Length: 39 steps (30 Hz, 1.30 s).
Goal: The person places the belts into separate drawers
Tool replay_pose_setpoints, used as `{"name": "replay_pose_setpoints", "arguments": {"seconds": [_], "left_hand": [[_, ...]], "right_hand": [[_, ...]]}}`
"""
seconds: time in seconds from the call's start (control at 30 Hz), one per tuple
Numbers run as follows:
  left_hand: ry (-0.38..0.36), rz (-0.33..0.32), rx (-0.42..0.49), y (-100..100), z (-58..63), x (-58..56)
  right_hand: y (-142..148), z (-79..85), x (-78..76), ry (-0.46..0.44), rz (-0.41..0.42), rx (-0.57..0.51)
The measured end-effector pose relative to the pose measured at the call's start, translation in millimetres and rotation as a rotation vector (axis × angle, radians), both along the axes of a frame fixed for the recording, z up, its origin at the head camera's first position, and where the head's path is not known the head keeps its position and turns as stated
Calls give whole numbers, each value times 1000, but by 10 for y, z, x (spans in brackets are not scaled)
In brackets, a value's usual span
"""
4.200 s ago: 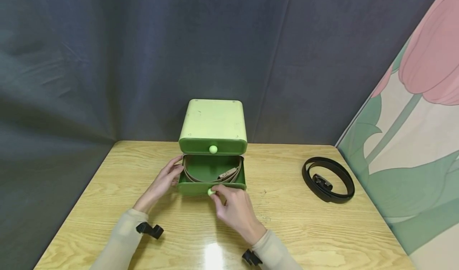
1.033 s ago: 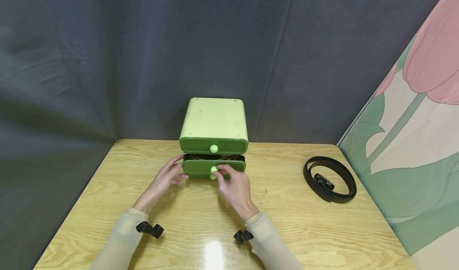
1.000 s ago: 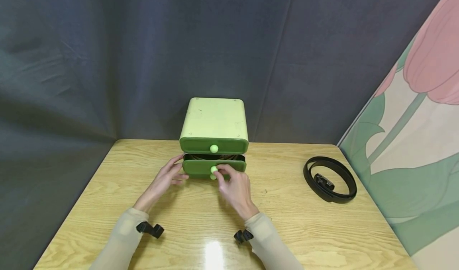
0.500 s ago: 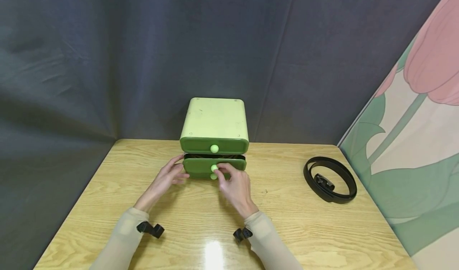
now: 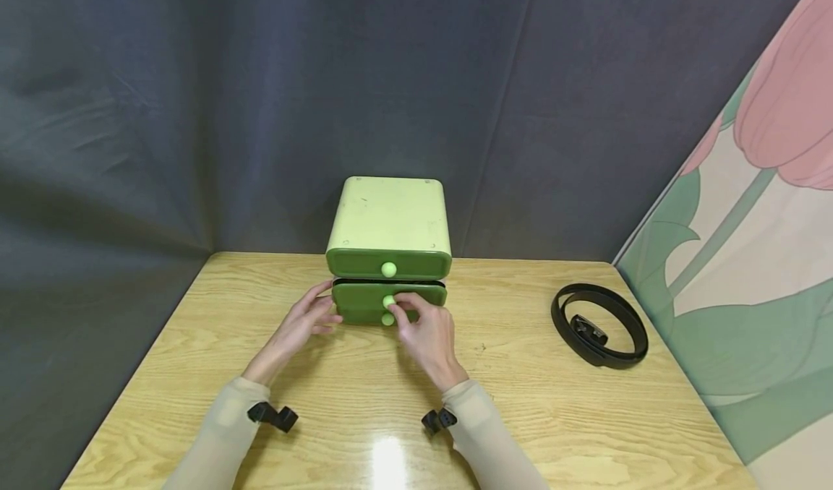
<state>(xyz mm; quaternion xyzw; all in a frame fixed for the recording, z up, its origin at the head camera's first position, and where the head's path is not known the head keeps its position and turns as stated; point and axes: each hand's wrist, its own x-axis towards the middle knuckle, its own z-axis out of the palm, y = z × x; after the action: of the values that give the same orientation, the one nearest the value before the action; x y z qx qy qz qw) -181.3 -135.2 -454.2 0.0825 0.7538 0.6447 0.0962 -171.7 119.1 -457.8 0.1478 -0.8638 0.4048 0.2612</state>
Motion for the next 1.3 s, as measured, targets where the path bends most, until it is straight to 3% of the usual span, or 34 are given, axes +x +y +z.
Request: {"name": "replay_pose_setpoints", "arguments": {"seconds": [0.67,0.97,1.3], "left_hand": [[-19,17,-9,27,12,-6],[-31,20,1,15,-9,-12],[-40,7,43,22,-11,-8]], "right_hand": [[-4,-24,-98,-32,-35,-36],[49,-117,-109,-161,-15,-12],[88,-227,-118,-295,108,134]]}}
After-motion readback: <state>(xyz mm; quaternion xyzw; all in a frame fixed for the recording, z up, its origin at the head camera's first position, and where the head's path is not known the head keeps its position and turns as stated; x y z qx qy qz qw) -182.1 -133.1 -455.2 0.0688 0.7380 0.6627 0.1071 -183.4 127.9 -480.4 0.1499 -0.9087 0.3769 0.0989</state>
